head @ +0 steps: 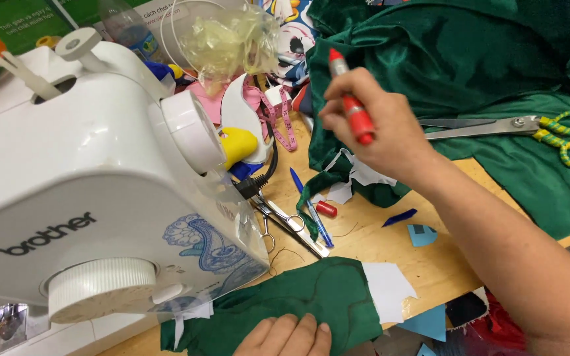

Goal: The person places a paper pattern onto a piece of green fabric and traces its outline using a red marker. The person adjusts the pattern and fabric as needed to complete the marking process.

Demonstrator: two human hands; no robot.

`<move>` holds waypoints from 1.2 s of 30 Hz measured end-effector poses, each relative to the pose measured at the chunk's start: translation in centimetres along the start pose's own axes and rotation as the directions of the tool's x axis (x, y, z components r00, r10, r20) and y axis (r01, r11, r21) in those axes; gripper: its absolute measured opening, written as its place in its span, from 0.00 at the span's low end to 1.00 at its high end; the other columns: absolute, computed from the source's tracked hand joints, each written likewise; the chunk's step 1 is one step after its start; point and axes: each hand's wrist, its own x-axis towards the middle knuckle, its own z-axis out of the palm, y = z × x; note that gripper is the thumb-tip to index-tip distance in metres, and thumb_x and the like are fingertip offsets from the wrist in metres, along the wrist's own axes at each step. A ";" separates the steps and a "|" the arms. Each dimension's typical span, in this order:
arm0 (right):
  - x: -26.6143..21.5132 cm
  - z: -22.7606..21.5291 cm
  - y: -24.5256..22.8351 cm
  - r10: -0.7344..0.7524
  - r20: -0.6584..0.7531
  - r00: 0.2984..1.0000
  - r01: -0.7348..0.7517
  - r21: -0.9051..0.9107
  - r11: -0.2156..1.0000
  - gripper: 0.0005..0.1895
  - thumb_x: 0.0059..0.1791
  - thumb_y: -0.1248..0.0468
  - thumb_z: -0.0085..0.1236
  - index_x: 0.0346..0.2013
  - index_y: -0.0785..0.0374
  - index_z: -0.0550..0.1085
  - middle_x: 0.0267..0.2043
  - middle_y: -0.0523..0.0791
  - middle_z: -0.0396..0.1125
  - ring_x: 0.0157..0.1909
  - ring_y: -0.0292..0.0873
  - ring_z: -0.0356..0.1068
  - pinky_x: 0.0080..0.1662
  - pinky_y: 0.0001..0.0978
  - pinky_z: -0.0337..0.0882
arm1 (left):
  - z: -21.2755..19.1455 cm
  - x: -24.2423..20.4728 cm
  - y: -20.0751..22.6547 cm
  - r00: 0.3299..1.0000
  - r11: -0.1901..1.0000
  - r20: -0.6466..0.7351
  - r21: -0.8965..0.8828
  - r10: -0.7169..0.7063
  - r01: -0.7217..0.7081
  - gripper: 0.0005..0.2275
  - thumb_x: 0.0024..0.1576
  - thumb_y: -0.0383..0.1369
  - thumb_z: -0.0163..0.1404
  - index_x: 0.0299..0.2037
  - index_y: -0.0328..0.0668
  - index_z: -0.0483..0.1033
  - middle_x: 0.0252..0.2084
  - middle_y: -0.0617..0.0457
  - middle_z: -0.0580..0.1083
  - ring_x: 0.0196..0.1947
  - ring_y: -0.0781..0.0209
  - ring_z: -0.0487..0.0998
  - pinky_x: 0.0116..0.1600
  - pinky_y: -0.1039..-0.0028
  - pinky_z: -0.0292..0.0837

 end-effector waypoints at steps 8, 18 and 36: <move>5.2 8.4 -0.7 0.297 0.235 0.926 -0.255 -0.194 0.947 0.33 0.42 0.34 0.63 0.49 0.49 0.63 0.32 0.40 0.68 0.33 0.43 0.65 0.34 0.41 0.62 | 1.1 -1.5 0.2 1.000 0.999 -0.023 0.032 -0.012 0.013 0.07 0.63 0.44 0.56 0.45 0.55 0.79 0.39 0.56 0.79 0.31 0.59 0.76 0.29 0.70 0.70; 6.2 8.4 1.4 0.345 -0.047 0.937 -0.345 0.010 0.939 0.25 0.39 0.71 0.58 0.46 0.47 0.66 0.42 0.44 0.66 0.39 0.47 0.66 0.38 0.41 0.64 | -0.3 -0.5 0.1 0.990 0.998 -0.124 0.015 -0.062 0.064 0.03 0.59 0.36 0.56 0.38 0.51 0.78 0.34 0.55 0.79 0.25 0.63 0.74 0.25 0.75 0.66; -17.8 -9.2 -7.8 0.351 -0.233 0.907 -0.144 0.612 0.778 0.30 0.40 0.75 0.59 0.54 0.55 0.63 0.30 0.56 0.72 0.29 0.44 0.78 0.33 0.25 0.81 | -8.3 12.6 2.0 0.988 0.996 -0.151 -0.091 -0.012 -0.002 0.17 0.66 0.40 0.41 0.65 0.57 0.61 0.72 0.43 0.66 0.75 0.44 0.69 0.71 0.41 0.68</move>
